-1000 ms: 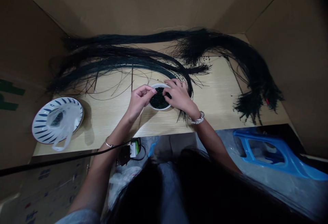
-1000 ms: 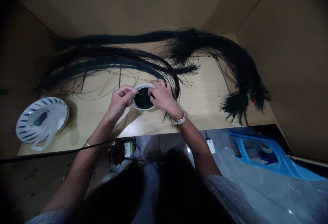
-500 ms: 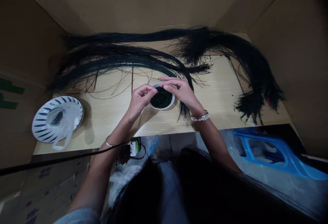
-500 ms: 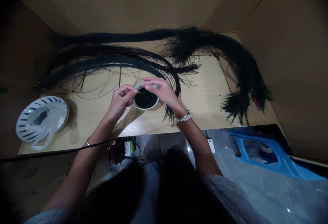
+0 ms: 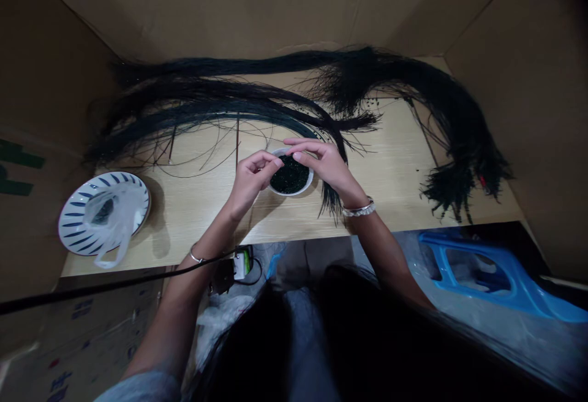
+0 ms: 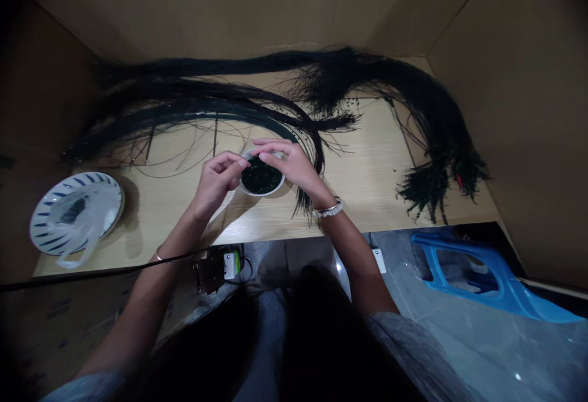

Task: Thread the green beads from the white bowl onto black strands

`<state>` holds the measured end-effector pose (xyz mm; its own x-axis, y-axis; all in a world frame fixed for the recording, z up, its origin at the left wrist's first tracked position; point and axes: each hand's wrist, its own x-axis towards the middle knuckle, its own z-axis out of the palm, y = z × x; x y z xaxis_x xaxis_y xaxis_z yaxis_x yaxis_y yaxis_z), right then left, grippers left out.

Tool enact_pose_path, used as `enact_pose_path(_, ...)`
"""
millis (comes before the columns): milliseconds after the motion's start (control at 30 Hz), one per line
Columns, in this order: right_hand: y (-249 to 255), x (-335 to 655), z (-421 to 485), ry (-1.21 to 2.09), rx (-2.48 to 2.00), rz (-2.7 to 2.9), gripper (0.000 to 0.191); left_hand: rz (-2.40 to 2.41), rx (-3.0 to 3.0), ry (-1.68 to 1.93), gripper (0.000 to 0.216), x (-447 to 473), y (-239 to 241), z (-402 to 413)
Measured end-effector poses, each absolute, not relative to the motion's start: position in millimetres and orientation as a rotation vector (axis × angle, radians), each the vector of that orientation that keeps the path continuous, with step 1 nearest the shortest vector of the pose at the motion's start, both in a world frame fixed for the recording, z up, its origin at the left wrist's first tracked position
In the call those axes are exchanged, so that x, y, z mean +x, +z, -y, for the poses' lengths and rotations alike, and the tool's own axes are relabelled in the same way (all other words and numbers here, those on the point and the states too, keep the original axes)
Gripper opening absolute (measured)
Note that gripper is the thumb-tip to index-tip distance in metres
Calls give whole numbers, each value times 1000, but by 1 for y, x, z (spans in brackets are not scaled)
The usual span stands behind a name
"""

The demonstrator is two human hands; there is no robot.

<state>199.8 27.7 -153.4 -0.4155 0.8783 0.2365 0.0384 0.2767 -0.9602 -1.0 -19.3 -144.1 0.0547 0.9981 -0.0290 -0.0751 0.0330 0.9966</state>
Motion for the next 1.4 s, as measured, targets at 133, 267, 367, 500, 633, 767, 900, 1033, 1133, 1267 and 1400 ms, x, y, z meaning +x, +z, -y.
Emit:
enact_pose_path(133, -153, 200, -28, 1226, -890, 1731, 25, -1148, 1160, 1175, 26, 0, -143, 20)
enact_pose_path(267, -152, 200, -27, 1226, -894, 1737, 28, -1145, 1163, 1173, 27, 0, -144, 20)
enact_pose_path(367, -151, 199, -27, 1228, -889, 1733, 29, -1141, 1154, 1177, 27, 0, -144, 20)
enact_pose_path(500, -152, 200, -28, 1234, -878, 1730, 30, -1142, 1153, 1175, 29, -1, -145, 19)
enact_pose_path(633, -153, 201, -29, 1228, -850, 1729, 29, -1137, 1161, 1175, 30, -1, -145, 20)
enact_pose_path(767, -153, 200, -28, 1170, -909, 1773, 26, -1145, 1165, 1164, 29, -1, -145, 20)
enact_pose_path(900, -150, 199, -25, 1041, -954, 1823, 18, -1147, 1175, 1159, 28, -1, -144, 20)
enact_pose_path(1033, -148, 200, -25, 1048, -950, 1851, 18, -1151, 1183, 1164, 27, -2, -144, 19)
enact_pose_path(1133, -147, 201, -25, 1083, -941, 1838, 22, -1151, 1185, 1167, 28, -2, -145, 19)
enact_pose_path(1267, -148, 201, -26, 1105, -899, 1801, 26, -1147, 1192, 1163, 27, -2, -145, 19)
enact_pose_path(1400, -149, 201, -27, 1140, -903, 1787, 33, -1152, 1197, 1162, 26, -2, -145, 19)
